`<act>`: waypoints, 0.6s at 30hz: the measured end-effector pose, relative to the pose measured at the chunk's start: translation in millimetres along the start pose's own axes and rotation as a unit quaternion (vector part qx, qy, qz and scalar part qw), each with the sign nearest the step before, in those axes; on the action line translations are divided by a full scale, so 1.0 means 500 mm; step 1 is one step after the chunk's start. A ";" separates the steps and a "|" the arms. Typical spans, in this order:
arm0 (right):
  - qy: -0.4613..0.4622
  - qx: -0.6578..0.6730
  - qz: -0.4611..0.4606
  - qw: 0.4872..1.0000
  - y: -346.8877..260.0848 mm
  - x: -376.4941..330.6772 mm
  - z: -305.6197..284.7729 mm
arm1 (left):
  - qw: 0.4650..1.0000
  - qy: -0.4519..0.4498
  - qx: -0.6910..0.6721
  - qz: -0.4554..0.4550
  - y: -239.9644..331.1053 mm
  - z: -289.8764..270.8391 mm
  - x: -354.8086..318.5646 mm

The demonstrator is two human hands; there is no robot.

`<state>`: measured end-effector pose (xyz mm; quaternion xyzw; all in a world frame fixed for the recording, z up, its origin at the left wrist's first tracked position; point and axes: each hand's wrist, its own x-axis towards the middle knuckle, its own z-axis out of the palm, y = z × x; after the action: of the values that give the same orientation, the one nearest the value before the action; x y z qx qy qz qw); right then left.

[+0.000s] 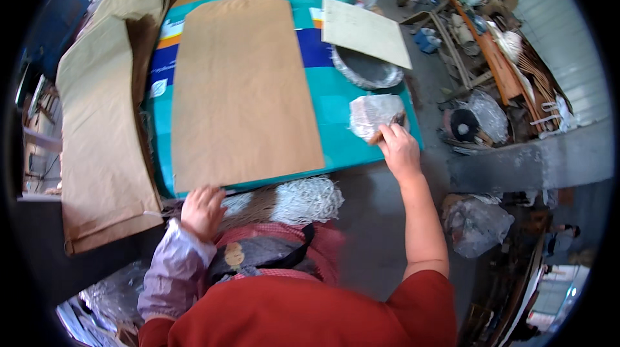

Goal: The person repeatedly ties bundles of flat brown paper bags with white string. They gather the bags, wrap the string around the bundle, and tie a knot. The person then stacks the tied bundles on the table.

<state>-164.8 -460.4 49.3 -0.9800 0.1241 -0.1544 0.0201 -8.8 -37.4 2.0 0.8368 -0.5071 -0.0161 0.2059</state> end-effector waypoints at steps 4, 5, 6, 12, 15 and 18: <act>0.276 0.321 0.154 0.893 0.030 0.115 -0.017 | 0.970 -0.229 0.044 -0.072 -0.033 0.102 -0.097; 0.318 0.321 0.142 0.881 0.048 0.155 -0.006 | 0.960 -0.264 0.049 -0.083 -0.048 0.105 -0.112; 0.281 0.317 0.164 0.891 0.078 0.186 0.010 | 0.968 -0.233 0.045 -0.087 -0.072 0.135 -0.148; 0.191 0.197 0.289 0.917 0.199 0.274 0.168 | 0.984 -0.153 -0.014 -0.086 -0.107 0.163 -0.193; 0.230 0.193 0.282 0.911 0.194 0.283 0.152 | 0.989 -0.090 -0.002 -0.119 -0.071 0.121 -0.182; 0.217 0.296 0.311 0.877 0.136 0.295 0.080 | 0.987 -0.096 0.024 -0.130 -0.061 0.113 -0.201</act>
<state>-32.4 -563.2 49.7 -0.7813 0.3719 -0.3788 0.3283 -45.2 42.1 -78.7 0.8951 -0.4113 -0.1105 0.1320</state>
